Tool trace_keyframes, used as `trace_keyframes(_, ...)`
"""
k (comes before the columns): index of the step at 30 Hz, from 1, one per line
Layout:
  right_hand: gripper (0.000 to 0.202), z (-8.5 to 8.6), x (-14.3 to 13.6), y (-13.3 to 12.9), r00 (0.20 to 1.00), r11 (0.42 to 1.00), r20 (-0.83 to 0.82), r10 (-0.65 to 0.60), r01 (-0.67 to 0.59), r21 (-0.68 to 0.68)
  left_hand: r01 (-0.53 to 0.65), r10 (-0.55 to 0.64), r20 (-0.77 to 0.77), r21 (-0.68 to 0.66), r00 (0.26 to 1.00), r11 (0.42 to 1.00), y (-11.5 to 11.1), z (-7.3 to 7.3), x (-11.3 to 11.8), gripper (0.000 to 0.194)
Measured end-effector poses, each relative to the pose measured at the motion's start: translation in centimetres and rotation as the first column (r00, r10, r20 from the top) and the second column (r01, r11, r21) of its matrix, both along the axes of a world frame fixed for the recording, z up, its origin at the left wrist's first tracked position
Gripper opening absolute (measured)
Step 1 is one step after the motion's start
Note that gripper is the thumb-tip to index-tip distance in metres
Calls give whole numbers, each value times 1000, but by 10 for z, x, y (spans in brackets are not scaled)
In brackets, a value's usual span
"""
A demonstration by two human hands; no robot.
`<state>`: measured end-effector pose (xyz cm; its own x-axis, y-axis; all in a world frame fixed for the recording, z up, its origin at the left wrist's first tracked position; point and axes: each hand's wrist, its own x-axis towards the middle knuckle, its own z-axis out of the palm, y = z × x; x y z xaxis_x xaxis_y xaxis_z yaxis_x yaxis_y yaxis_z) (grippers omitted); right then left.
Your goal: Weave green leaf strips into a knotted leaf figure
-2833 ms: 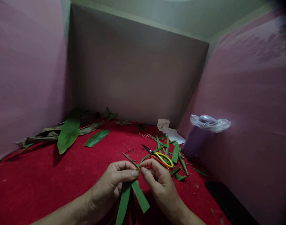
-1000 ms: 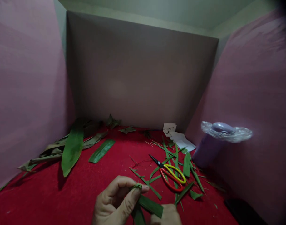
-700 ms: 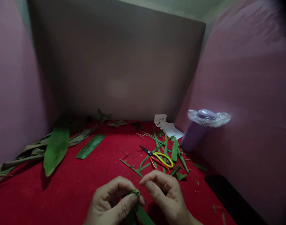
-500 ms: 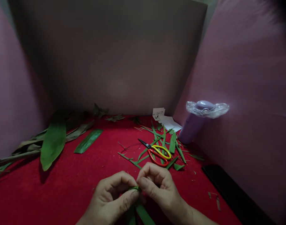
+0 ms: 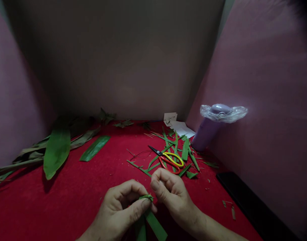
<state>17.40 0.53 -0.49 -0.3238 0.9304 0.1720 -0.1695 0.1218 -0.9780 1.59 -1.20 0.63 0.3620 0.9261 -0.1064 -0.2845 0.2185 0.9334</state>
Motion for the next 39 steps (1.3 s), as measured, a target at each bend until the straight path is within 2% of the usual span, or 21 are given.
trace_keyframes(5,35,3,0,2,996,995,1,88,-88,-54,-18,18,-16,26,1000,1000,1,-1,0,9)
trace_keyframes(10,35,3,-1,1,997,993,-32,75,-78,-89,22,-22,-18,22,1000,1000,2,-2,1,8)
trace_keyframes(14,34,4,-1,-1,997,995,-24,70,-72,-70,-4,5,-37,21,999,1000,3,-4,1,11)
trace_keyframes(19,33,3,-1,-1,999,998,32,39,-37,-41,-20,21,-78,7,997,1000,3,-6,1,15)
trace_keyframes(23,32,1,0,-2,995,1000,96,2,-2,0,-85,85,-99,7,991,996,2,-5,3,14)
trace_keyframes(26,31,1,-1,-2,997,1000,82,-14,14,3,-97,98,-117,11,988,995,1,-4,4,15)
trace_keyframes(30,30,-1,-2,2,989,991,68,-133,132,23,-122,118,-120,-22,986,992,2,-3,3,17)
trace_keyframes(33,28,-6,-4,5,975,979,116,-190,197,-51,-209,208,-52,-20,977,978,6,0,0,17)
trace_keyframes(35,29,-11,-8,5,981,979,154,-115,139,-150,-293,293,13,-4,956,956,10,3,-3,16)
trace_keyframes(39,38,-20,-21,-3,980,944,98,172,-136,-301,-473,472,84,3,878,881,17,8,-8,11)
